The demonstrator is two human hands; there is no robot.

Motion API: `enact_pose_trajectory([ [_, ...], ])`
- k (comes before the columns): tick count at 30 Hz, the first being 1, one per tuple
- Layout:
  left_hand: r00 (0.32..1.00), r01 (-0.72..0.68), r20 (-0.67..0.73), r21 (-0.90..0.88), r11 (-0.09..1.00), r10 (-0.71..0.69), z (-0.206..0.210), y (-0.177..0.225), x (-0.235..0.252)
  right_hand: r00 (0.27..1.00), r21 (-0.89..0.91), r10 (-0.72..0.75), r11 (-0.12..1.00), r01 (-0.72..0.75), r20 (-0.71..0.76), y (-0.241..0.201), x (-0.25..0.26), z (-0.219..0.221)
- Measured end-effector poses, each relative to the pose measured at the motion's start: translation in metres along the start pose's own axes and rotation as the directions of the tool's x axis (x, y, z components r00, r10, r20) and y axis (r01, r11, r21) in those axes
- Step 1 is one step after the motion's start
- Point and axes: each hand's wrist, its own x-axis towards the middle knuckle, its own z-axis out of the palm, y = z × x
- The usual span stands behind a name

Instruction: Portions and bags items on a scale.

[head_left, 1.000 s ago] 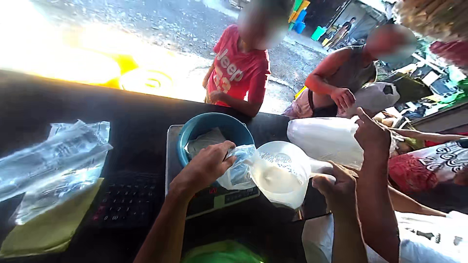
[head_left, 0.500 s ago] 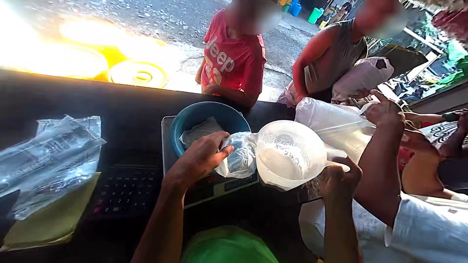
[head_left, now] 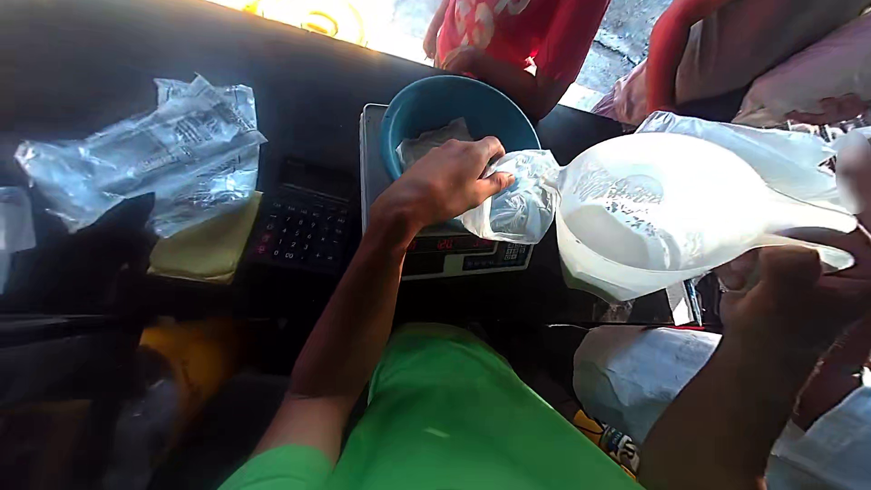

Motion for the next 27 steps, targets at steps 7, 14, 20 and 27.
enact_pose_trajectory([
  [7,1.000,-0.019,-0.023,-0.008,1.000,0.019,0.003,-0.002,-0.001,0.991,-0.043,-0.044,0.998,0.050,0.125,0.003,0.004,-0.007],
  [14,1.000,-0.004,-0.012,-0.005,1.000,0.004,0.001,0.001,0.000,0.968,-0.277,-0.019,0.956,0.090,0.251,-0.025,0.014,0.008],
  [20,1.000,-0.007,0.007,0.006,1.000,0.007,0.005,0.006,0.000,0.949,-0.410,-0.016,0.899,0.151,0.315,-0.023,0.022,0.010],
  [27,1.000,-0.018,-0.008,-0.001,1.000,0.018,0.005,0.003,0.002,0.937,-0.537,0.014,0.823,0.187,0.349,-0.033,0.027,0.015],
])
